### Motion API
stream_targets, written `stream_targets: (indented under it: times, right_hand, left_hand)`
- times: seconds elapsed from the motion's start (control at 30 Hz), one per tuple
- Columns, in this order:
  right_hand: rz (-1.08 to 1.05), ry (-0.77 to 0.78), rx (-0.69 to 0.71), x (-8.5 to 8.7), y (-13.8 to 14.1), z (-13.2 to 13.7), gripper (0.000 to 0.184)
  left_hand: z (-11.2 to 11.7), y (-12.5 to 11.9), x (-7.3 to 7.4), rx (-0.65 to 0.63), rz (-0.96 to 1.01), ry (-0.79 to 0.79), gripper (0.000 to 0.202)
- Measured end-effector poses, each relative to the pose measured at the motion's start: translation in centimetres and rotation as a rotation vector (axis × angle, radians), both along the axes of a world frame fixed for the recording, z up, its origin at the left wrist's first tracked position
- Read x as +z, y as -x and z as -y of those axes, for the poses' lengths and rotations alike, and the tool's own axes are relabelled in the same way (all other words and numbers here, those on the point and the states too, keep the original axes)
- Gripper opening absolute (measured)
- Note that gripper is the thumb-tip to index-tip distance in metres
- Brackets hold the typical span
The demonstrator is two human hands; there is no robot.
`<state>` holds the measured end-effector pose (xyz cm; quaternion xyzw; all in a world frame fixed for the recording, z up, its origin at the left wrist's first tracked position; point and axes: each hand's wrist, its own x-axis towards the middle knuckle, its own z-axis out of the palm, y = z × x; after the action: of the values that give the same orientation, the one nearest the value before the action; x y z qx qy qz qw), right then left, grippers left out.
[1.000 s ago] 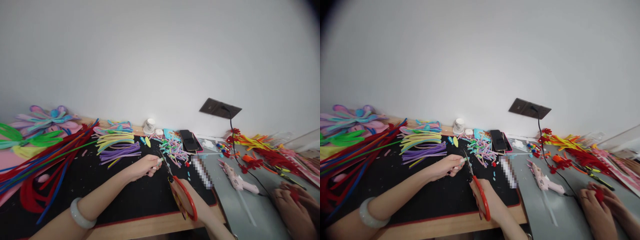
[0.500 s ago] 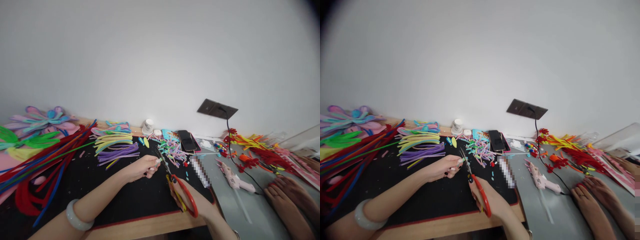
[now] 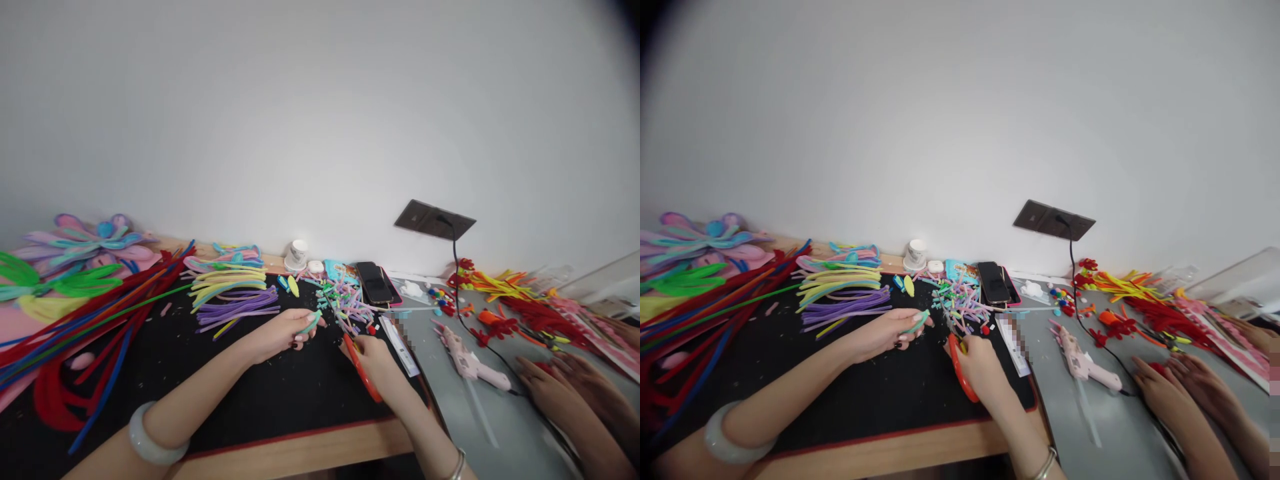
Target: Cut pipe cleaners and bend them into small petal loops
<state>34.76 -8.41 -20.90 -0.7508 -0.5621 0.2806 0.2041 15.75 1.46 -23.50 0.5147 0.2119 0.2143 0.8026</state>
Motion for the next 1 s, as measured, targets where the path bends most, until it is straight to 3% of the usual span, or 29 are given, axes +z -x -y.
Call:
stream_targets:
  times: [0.1, 0.23, 0.4, 0.5, 0.67, 0.87, 1.0]
  right_hand:
    - [0.43, -0.043, -0.011, -0.2, -0.7, -1.2, 0.033]
    - [0.603, -0.027, 0.029, -0.6, -0.8, -2.0, 0.023]
    - [0.529, -0.172, 0.069, 0.3, -0.4, -2.2, 0.015]
    - [0.332, -0.261, 0.116, 1.3, 0.7, -2.6, 0.02]
    - [0.012, -0.199, 0.343, 1.1, 2.8, -3.7, 0.024]
    - [0.015, -0.392, 0.296, 0.5, 3.9, -4.7, 0.028]
    - [0.092, -0.488, 0.265, 0.1, 4.4, -4.8, 0.027]
  left_hand:
    - [-0.4, 0.2, -0.3, 0.066, -0.039, -0.087, 0.034]
    - [-0.8, 0.4, -0.8, 0.15, -0.146, -0.222, 0.038]
    - [-0.9, 0.4, -1.2, 0.231, -0.172, -0.229, 0.029]
    - [-0.8, 0.3, -1.1, 0.233, -0.183, -0.23, 0.027]
    - [-0.6, 0.4, -0.4, 0.258, -0.174, -0.219, 0.025]
    - [-1.0, 0.9, 0.3, 0.344, -0.155, -0.18, 0.02]
    - [-0.7, 0.7, 0.5, 0.429, -0.232, -0.331, 0.014]
